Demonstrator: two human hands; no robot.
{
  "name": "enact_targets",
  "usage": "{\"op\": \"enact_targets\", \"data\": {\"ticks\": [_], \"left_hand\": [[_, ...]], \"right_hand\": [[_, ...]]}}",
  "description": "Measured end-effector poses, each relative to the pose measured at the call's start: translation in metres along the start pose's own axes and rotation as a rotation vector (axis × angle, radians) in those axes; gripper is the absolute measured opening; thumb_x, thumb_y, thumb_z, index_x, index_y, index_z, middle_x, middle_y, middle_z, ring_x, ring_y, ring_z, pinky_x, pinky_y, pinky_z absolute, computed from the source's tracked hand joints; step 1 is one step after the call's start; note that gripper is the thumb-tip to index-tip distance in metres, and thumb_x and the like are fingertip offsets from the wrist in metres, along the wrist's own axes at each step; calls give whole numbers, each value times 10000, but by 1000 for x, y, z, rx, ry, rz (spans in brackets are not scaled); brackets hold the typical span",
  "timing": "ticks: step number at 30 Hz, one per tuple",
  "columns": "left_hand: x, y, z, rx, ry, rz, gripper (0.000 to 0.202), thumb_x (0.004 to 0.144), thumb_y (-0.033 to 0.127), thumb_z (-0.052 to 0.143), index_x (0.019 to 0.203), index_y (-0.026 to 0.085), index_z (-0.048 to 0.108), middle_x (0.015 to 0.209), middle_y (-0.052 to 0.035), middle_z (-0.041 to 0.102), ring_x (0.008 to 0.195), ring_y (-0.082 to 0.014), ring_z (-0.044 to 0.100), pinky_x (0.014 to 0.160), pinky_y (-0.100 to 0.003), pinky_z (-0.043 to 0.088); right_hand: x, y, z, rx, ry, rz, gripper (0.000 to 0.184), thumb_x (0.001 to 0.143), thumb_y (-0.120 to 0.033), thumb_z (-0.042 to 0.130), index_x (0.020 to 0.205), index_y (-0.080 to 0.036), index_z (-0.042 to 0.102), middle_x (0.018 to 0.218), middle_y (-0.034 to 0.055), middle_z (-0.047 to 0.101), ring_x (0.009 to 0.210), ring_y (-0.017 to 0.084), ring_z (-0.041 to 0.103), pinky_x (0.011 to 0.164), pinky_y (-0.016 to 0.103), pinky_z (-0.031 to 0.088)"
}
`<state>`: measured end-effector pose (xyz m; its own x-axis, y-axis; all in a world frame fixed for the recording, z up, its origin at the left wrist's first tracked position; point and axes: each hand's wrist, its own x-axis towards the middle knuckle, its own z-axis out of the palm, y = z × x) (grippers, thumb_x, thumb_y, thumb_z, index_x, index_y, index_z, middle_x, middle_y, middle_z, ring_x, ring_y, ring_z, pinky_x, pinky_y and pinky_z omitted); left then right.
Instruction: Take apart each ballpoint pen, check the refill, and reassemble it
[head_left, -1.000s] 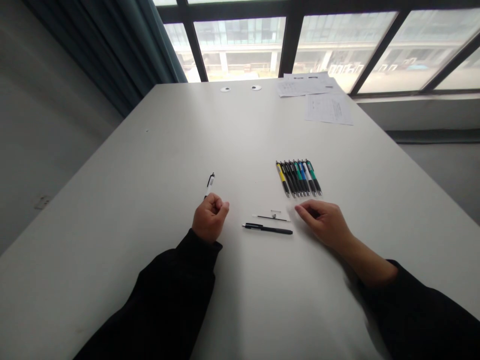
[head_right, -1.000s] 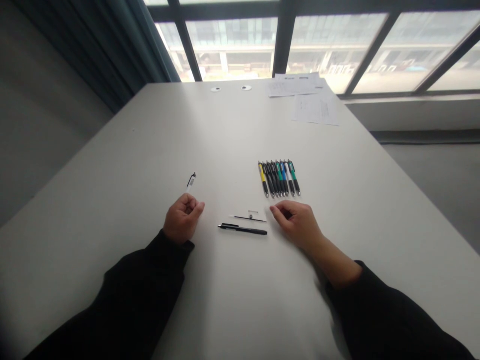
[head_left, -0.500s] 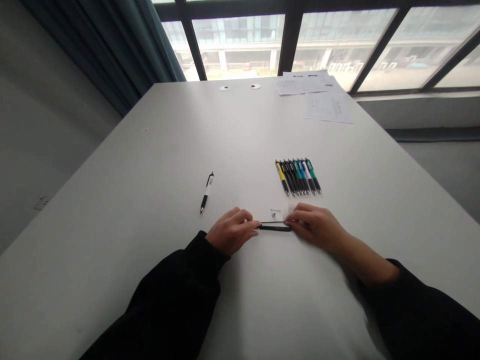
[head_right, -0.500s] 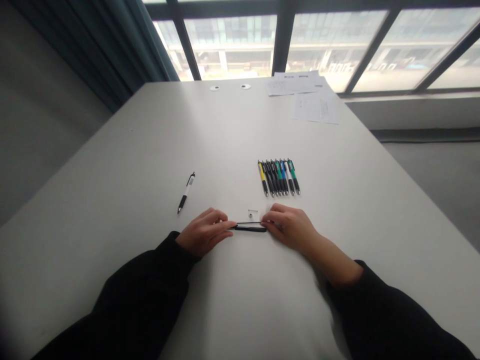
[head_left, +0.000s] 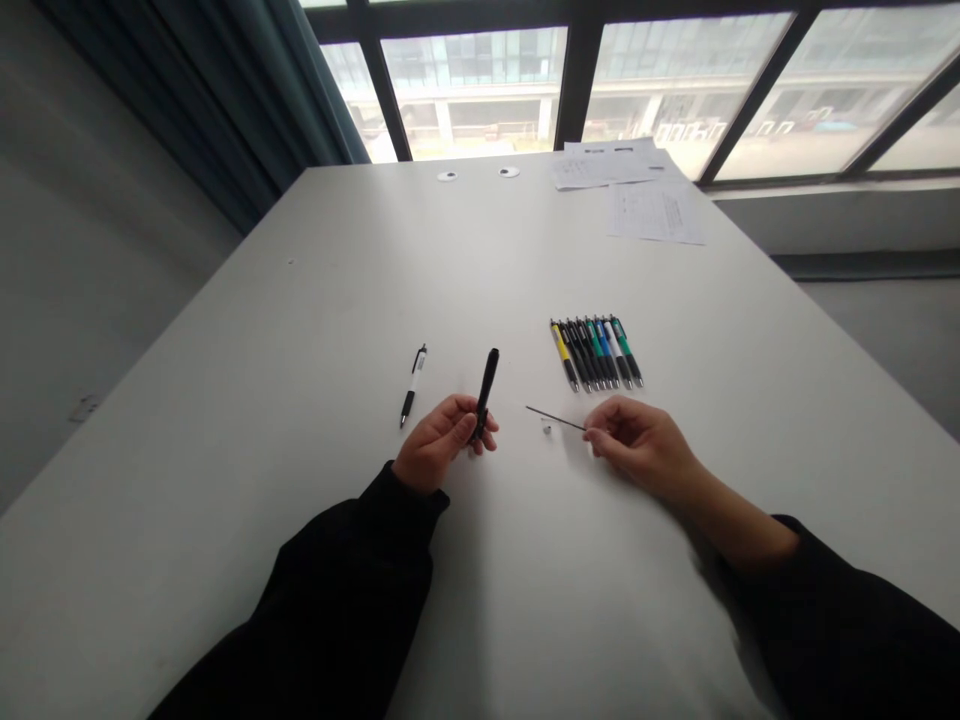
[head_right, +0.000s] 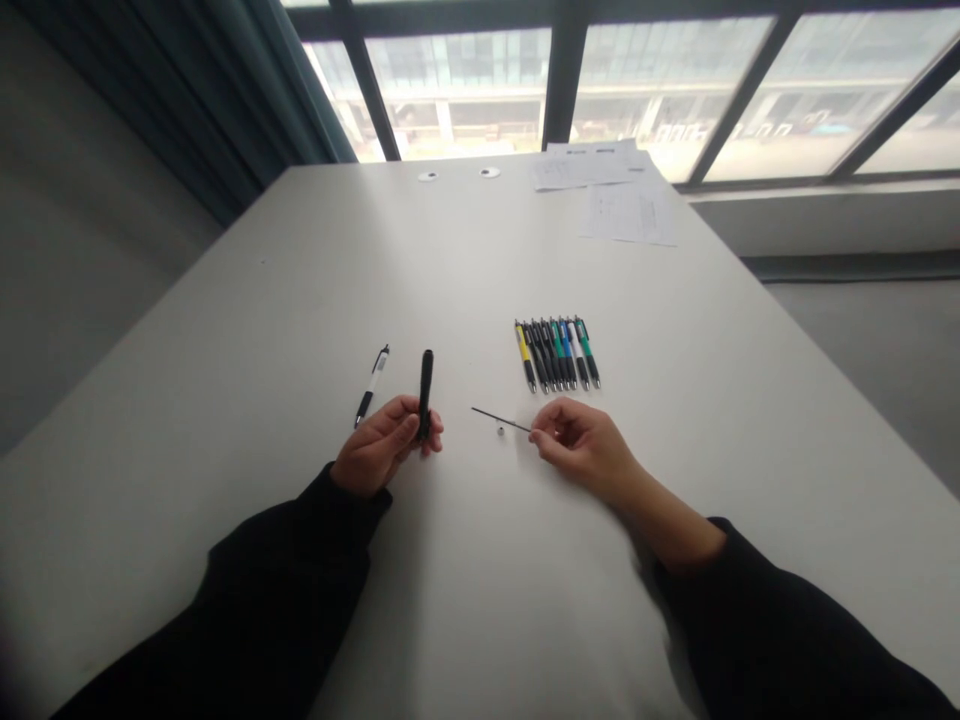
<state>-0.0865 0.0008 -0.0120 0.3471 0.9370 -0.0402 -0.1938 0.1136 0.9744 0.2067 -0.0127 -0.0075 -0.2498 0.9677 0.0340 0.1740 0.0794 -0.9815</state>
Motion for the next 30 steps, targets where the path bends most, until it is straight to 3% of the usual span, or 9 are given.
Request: {"op": "enact_targets", "data": {"ticks": [4,8,17,22,30], "left_hand": [[0,1,1,-23,-84,-115,391,871,467,712,1039,130,604,822,-62,690,613,-141,646,552,-255,463],[-2,3,4,82,-134,-145,417,883,479,692,1071,109,647,791,-68,700,590,-125,618,552,-256,460],[-5,6,7,222,-178,-130,406,904,478,652,1078,114,690,776,-67,708,561,-106,567,538,-247,458],[-5,8,8,226,-184,-120,390,902,464,654,1060,110,698,761,-64,701,553,-103,550,548,-255,470],[-5,7,8,232,-183,-105,388,907,463,640,1061,112,707,755,-66,699,546,-103,543,538,-253,462]], "right_hand": [[6,-1,-4,392,81,105,147,778,-324,766,827,-211,687,625,-20,560,507,110,479,431,237,365],[9,-1,-10,572,106,150,168,702,-320,826,799,-231,721,621,-17,516,535,107,438,439,240,367],[13,9,-17,688,232,203,245,785,-436,805,803,-242,655,907,21,694,702,125,617,512,220,516],[14,7,-16,780,253,275,253,729,-362,864,785,-227,657,916,5,717,743,117,674,522,174,540],[14,6,-17,649,227,217,262,780,-403,805,770,-236,603,896,29,708,730,153,664,568,251,567]]}}
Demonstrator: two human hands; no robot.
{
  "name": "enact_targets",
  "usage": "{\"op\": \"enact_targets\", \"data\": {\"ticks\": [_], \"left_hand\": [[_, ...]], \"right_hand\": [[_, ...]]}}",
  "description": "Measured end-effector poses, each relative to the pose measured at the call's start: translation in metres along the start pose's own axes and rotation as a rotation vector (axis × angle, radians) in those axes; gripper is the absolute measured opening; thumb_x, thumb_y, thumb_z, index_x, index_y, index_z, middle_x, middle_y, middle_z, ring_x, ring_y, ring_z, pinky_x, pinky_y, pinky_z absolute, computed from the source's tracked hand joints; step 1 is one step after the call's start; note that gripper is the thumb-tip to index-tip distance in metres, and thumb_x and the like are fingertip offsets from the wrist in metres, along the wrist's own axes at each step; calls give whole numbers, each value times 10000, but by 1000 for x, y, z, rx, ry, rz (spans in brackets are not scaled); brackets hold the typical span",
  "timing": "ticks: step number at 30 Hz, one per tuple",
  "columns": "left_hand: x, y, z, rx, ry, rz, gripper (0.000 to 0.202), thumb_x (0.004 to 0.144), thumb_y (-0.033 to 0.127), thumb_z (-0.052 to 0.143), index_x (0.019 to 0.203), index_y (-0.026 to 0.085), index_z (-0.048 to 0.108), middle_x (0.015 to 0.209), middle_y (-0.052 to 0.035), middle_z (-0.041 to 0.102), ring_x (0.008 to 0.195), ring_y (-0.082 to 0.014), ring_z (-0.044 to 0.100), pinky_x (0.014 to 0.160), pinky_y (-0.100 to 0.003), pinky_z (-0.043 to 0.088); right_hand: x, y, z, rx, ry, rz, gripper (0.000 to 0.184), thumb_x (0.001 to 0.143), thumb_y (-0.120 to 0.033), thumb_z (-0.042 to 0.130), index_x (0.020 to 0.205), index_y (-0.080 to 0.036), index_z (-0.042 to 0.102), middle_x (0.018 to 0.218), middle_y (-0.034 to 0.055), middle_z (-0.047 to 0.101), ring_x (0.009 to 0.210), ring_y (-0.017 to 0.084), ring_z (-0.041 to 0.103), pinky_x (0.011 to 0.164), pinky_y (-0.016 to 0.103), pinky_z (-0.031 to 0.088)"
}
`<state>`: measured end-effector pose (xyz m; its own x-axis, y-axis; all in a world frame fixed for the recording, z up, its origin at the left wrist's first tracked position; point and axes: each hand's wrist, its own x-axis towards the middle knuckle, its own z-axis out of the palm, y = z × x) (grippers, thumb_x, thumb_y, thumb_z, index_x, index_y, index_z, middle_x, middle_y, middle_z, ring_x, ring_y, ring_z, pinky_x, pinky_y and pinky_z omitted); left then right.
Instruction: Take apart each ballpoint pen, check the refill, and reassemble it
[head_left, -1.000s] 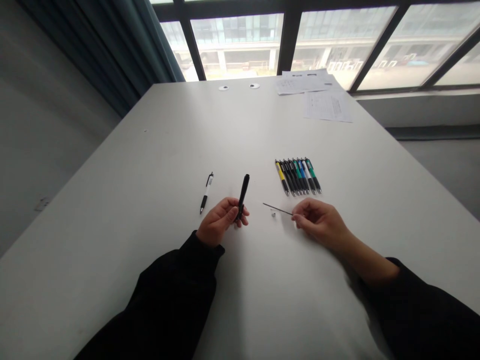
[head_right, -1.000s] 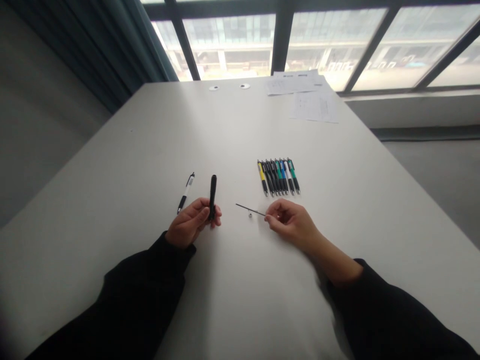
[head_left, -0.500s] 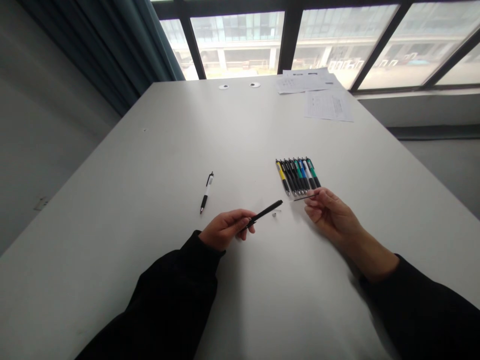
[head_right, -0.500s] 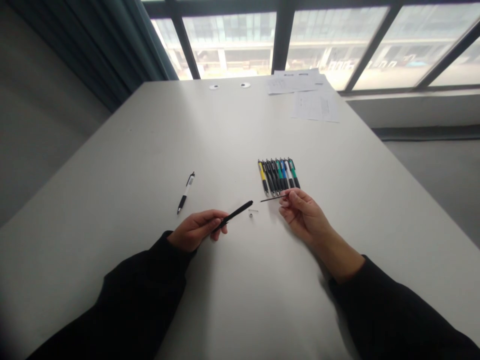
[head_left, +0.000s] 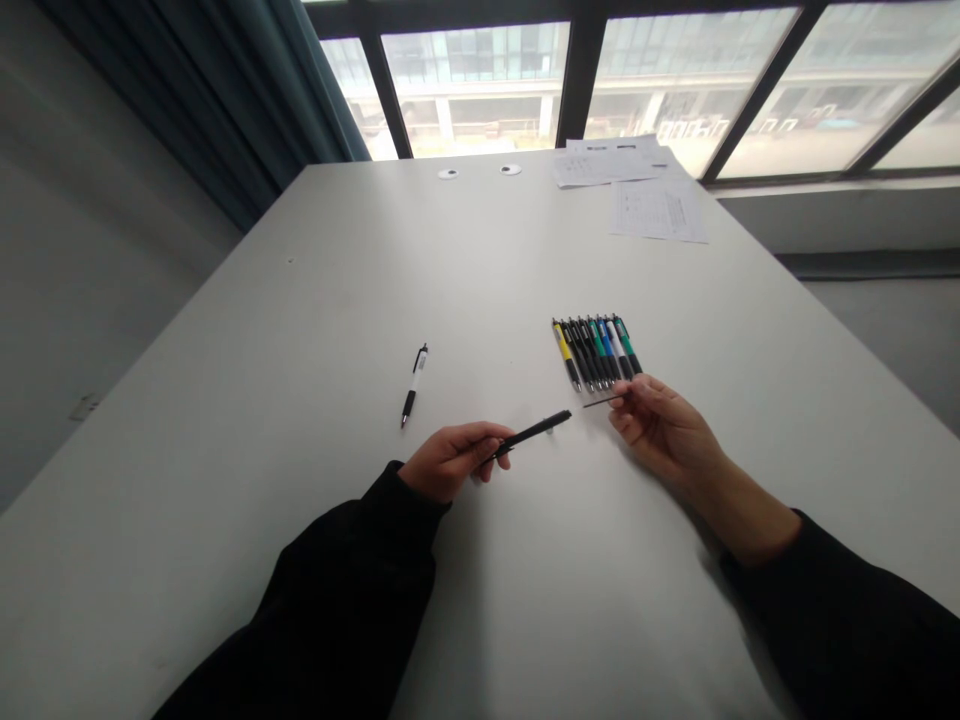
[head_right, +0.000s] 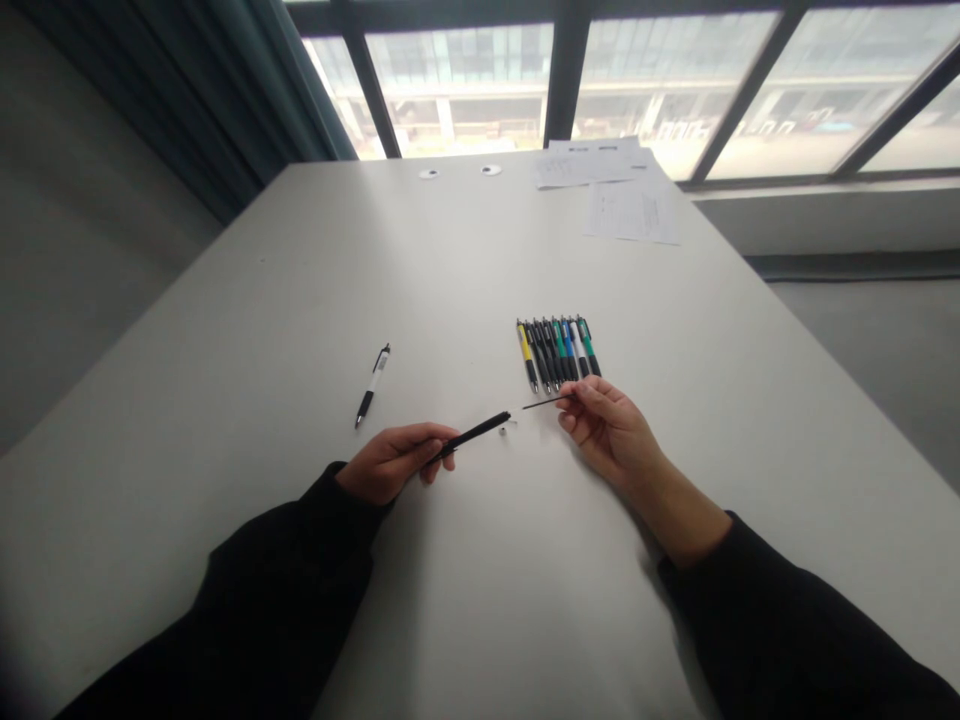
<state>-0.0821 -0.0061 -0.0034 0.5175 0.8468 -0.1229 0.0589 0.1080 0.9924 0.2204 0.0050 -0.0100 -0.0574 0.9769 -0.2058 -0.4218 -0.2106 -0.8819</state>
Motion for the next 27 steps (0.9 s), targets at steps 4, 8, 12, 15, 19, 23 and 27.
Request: {"op": "enact_targets", "data": {"ticks": [4,8,12,15,19,23,27], "left_hand": [[0,-1,0,-6,10,-9,405,889,481,662,1054,115,715,751,-68,705,542,-105,549,532,-252,467],[0,-1,0,22,8,0,386,898,457,652,1062,113,717,755,-70,709,539,-103,543,533,-252,466],[-1,0,0,87,-2,13,361,917,425,628,1068,109,714,758,-72,711,517,-91,509,512,-241,447],[0,0,0,123,-5,7,367,928,414,611,1093,100,709,772,-78,715,516,-89,510,516,-238,451],[0,-1,0,128,-34,6,393,932,425,606,1115,92,708,789,-95,725,550,-104,553,545,-244,473],[0,-1,-1,127,-73,17,404,937,436,602,1126,92,701,829,-109,737,577,-110,577,557,-240,481],[0,-1,0,138,-76,12,425,939,444,598,1134,79,695,835,-112,737,584,-110,583,565,-236,488]], "right_hand": [[0,1,-1,-73,-44,-37,286,818,-418,771,749,-234,562,879,17,701,729,147,654,582,255,550],[0,1,1,-56,-35,-31,286,807,-401,784,741,-230,563,862,7,695,676,127,615,588,258,534],[-1,0,2,-35,-8,-43,287,795,-380,798,729,-224,567,843,14,686,614,116,559,551,261,512],[-2,1,4,-97,-23,-100,276,809,-391,785,735,-225,577,838,16,688,584,114,542,505,255,483],[-7,3,10,-209,-113,-119,205,787,-370,816,763,-216,682,894,30,713,595,109,573,496,249,472],[-11,4,16,-400,-254,-91,287,721,-290,872,979,-206,780,746,15,683,579,111,565,509,246,465],[-13,5,17,-385,-257,-118,345,733,-282,865,1054,-210,759,788,24,697,612,113,585,543,244,491]]}}
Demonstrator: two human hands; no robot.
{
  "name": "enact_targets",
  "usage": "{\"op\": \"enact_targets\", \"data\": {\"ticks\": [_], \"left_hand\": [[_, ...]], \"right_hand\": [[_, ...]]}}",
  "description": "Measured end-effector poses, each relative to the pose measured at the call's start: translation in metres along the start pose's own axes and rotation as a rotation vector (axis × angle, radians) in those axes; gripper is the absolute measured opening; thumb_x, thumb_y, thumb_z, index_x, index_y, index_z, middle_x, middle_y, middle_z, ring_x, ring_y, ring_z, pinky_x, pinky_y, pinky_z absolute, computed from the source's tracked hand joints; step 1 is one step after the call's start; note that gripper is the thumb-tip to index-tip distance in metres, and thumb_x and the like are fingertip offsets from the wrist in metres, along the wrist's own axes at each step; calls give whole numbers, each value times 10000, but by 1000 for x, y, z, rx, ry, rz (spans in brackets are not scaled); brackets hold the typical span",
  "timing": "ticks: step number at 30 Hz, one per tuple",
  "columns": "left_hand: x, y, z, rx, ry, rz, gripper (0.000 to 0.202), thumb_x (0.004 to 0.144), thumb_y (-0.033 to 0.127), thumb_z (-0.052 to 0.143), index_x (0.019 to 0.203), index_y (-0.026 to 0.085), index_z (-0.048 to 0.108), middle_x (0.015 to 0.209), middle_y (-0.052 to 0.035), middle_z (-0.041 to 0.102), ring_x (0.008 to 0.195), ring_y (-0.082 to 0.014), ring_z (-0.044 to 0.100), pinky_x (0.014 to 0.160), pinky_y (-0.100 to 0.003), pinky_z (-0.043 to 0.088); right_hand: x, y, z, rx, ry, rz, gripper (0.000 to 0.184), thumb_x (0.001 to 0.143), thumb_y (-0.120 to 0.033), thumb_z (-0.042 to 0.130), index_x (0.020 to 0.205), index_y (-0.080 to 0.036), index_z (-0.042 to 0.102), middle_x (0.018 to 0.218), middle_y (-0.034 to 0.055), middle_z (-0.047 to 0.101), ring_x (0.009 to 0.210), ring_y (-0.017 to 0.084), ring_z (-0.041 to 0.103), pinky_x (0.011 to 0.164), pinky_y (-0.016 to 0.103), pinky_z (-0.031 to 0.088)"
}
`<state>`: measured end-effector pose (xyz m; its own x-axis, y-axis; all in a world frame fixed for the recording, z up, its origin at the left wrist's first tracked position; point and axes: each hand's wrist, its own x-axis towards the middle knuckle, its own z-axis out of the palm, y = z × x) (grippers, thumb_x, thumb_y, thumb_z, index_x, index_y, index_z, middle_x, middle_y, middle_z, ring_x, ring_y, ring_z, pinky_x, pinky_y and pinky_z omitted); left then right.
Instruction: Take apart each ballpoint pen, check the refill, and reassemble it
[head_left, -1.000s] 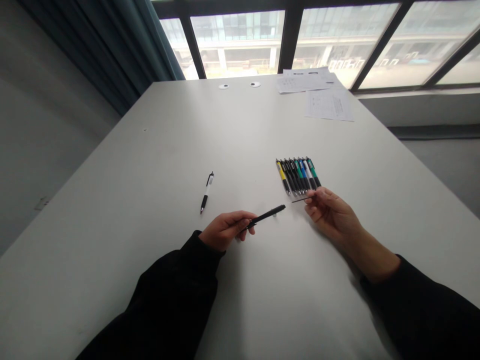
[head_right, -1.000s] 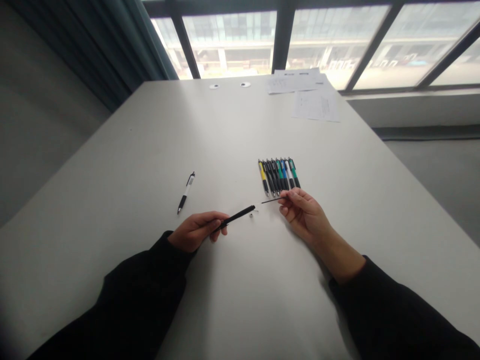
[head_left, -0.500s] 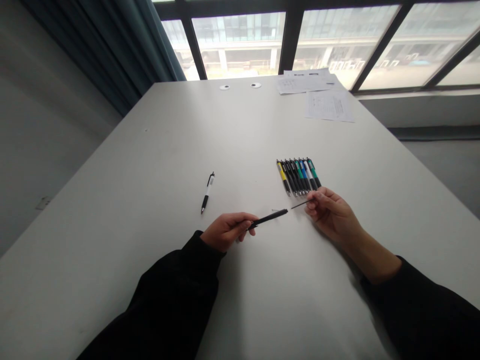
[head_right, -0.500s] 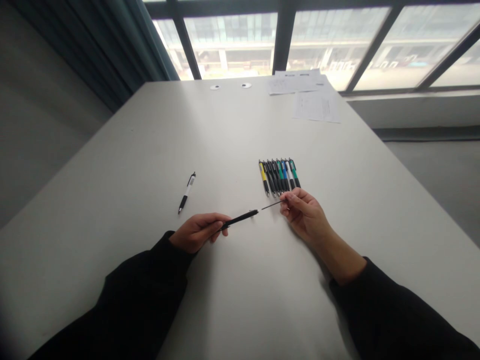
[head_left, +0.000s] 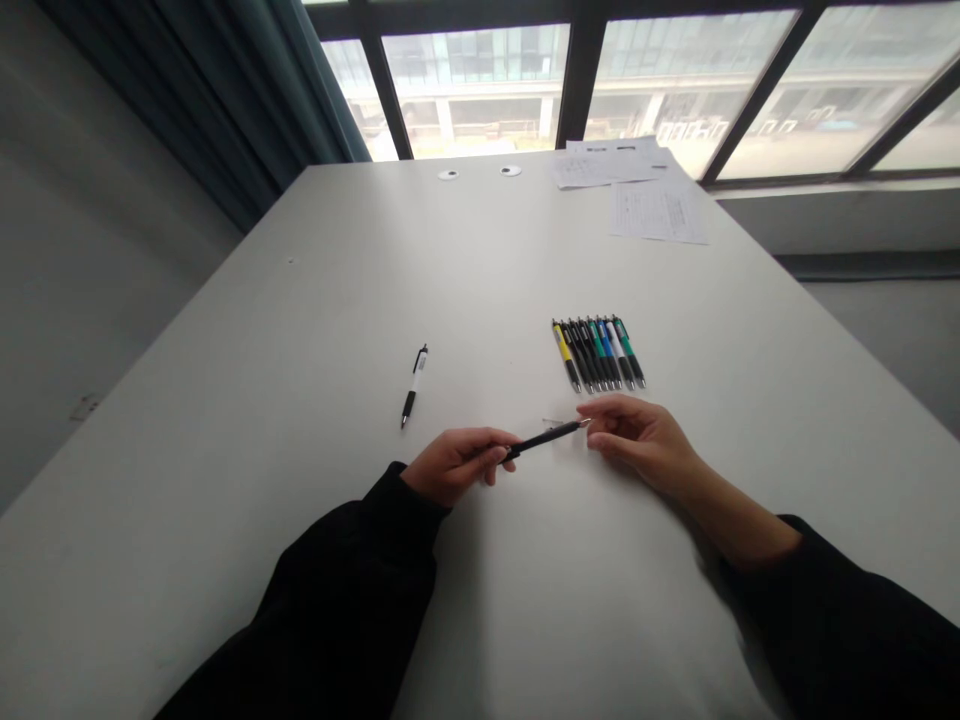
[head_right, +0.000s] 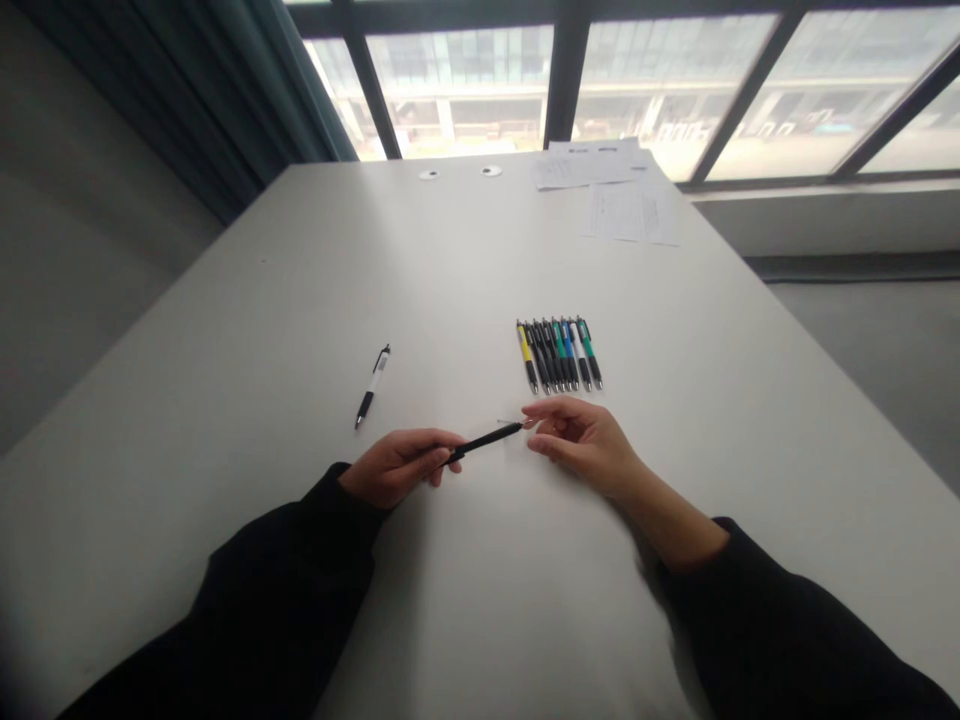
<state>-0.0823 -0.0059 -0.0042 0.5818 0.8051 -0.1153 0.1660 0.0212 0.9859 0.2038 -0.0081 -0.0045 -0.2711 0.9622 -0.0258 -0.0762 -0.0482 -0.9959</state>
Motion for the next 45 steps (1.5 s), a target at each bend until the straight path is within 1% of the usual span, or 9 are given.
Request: {"op": "enact_targets", "data": {"ticks": [5,15,17,21,28,32,36,41,45], "left_hand": [[0,0,0,30,1,-1,423,935,441,602,1133,80,701,832,-111,740,581,-108,584,577,-240,505],[0,-2,-1,72,-26,42,410,929,426,621,1127,79,715,858,-133,760,604,-127,625,609,-265,547],[1,-2,-1,61,-54,62,421,928,429,625,1144,80,712,873,-138,760,624,-135,636,627,-273,556],[1,-2,-1,-1,-68,75,418,935,436,621,1139,81,705,880,-135,756,663,-139,642,666,-280,562],[0,0,1,-149,-7,5,398,912,451,661,1068,87,703,876,-120,742,674,-127,628,647,-252,529],[-1,-1,1,-190,5,-4,397,902,441,682,1078,85,694,878,-116,739,679,-121,629,655,-248,524],[-2,-1,0,-161,9,-9,403,913,446,664,1083,82,689,891,-126,740,682,-125,634,651,-252,526],[-1,1,-1,-19,11,1,401,924,444,635,1069,73,683,865,-127,744,658,-129,641,645,-262,546],[-1,1,0,64,29,17,373,927,407,625,1086,75,685,865,-126,754,646,-132,654,641,-264,554]], "right_hand": [[-2,1,-1,-35,29,8,189,804,-328,812,912,-190,741,729,28,678,578,114,573,506,233,463],[-4,-4,3,-169,-37,26,198,873,-366,740,860,-172,706,671,17,629,578,111,515,517,235,392],[-5,-3,3,-161,-33,6,183,872,-357,744,890,-177,717,686,18,631,586,115,524,521,237,403],[-5,-1,-2,-169,-23,-98,269,875,-339,739,1106,-207,706,816,40,664,673,147,585,577,263,473],[8,7,2,-846,49,-308,198,910,-302,674,1067,-193,725,932,68,688,579,117,536,579,286,462],[13,11,13,-1071,54,-339,131,930,-282,630,934,-217,743,989,68,714,738,169,637,661,301,474],[13,9,10,-932,75,-289,133,935,-271,605,916,-195,712,932,70,705,651,139,602,619,287,476],[10,5,-4,-347,160,-51,207,893,-381,686,915,-175,674,666,15,659,492,116,545,459,244,435],[9,5,-9,-13,127,42,234,806,-369,794,897,-176,698,672,10,674,487,100,544,436,222,425]]}}
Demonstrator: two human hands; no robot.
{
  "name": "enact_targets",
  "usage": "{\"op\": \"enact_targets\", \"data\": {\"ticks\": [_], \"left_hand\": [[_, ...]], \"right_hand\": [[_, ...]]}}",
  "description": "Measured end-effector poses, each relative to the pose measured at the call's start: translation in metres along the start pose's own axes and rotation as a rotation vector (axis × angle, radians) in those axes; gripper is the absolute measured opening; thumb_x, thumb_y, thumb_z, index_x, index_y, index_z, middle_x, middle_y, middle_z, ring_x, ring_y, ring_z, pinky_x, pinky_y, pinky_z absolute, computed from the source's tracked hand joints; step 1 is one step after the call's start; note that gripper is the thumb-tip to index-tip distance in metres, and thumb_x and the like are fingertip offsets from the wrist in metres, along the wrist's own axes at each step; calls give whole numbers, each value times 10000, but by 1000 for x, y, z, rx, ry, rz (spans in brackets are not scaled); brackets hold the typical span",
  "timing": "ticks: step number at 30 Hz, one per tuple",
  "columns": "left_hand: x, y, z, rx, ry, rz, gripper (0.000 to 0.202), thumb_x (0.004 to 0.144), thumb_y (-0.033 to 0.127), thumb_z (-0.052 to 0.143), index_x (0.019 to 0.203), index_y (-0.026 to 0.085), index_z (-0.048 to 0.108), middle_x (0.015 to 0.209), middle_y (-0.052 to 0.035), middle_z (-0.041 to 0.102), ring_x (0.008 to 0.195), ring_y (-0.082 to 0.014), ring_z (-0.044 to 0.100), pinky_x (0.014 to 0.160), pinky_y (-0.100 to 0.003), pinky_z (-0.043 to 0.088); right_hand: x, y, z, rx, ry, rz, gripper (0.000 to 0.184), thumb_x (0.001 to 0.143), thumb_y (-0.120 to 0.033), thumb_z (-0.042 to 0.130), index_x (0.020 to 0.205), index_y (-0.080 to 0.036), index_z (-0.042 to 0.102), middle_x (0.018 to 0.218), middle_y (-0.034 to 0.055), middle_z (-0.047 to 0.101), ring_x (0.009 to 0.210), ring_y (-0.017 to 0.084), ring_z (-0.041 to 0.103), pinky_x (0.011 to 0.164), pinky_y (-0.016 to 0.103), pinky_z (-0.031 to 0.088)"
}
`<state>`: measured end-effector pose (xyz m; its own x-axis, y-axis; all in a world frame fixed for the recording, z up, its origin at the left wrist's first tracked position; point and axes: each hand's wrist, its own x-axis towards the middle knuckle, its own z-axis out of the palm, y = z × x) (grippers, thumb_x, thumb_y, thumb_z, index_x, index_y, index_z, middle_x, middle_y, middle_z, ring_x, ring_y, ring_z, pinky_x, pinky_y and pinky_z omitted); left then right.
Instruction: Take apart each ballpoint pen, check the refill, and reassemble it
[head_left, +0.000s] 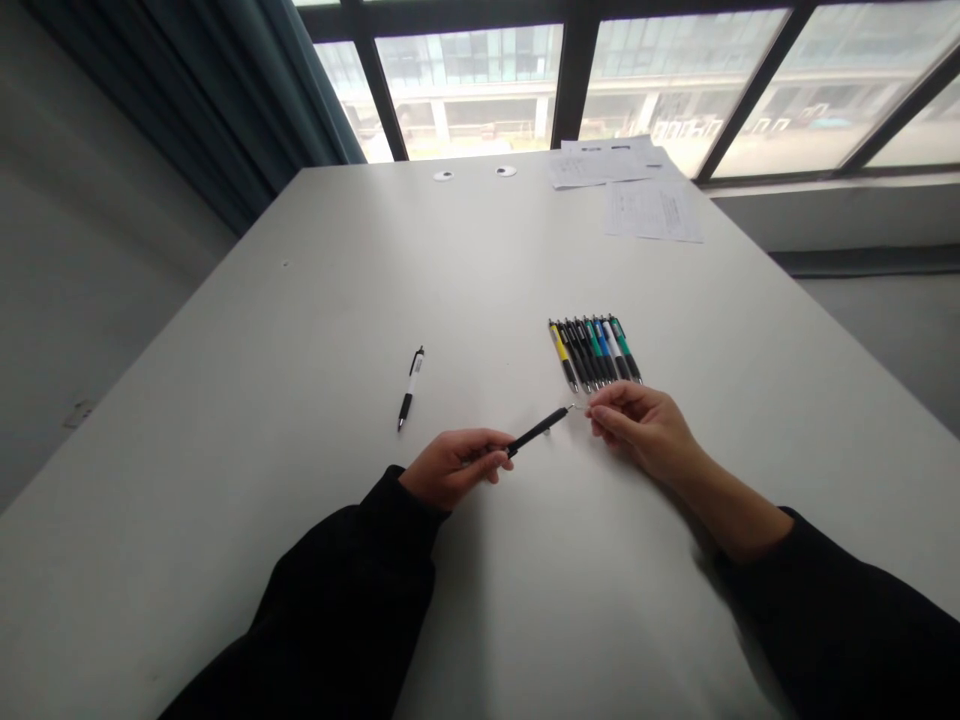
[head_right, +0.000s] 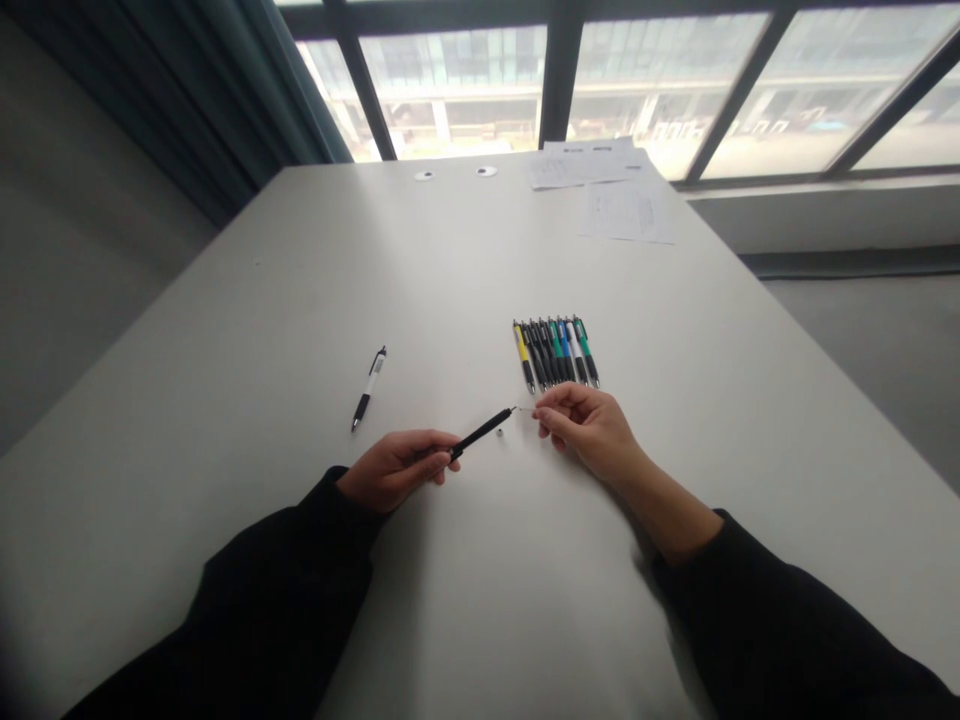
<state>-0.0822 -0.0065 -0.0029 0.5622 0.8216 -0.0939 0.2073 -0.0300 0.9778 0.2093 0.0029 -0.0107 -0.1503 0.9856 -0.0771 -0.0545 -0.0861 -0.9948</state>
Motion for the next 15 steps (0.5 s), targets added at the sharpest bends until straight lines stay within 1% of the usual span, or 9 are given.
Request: {"op": "enact_targets", "data": {"ticks": [2,5,10,15], "left_hand": [[0,-1,0,33,14,15,356,926,385,624,1087,74,690,863,-126,757,640,-133,660,635,-264,554],[0,-1,1,75,22,37,345,922,366,628,1086,72,700,849,-126,759,634,-138,669,629,-263,553],[0,0,1,103,22,50,349,916,369,632,1076,69,713,833,-127,759,627,-147,679,627,-268,555],[0,1,0,121,20,51,345,913,359,635,1066,62,718,829,-130,757,626,-149,680,632,-272,555]], "right_hand": [[0,0,1,113,2,7,227,759,-334,835,863,-180,705,674,-1,660,506,92,539,443,214,421],[1,-2,4,191,39,34,237,703,-321,865,821,-183,712,628,-22,615,491,85,499,424,212,393],[1,-4,5,212,62,73,245,665,-328,877,802,-186,733,595,-26,591,478,84,477,415,219,369],[1,-2,4,215,63,92,230,667,-319,879,816,-184,767,566,-24,583,487,83,473,432,217,355]]}}
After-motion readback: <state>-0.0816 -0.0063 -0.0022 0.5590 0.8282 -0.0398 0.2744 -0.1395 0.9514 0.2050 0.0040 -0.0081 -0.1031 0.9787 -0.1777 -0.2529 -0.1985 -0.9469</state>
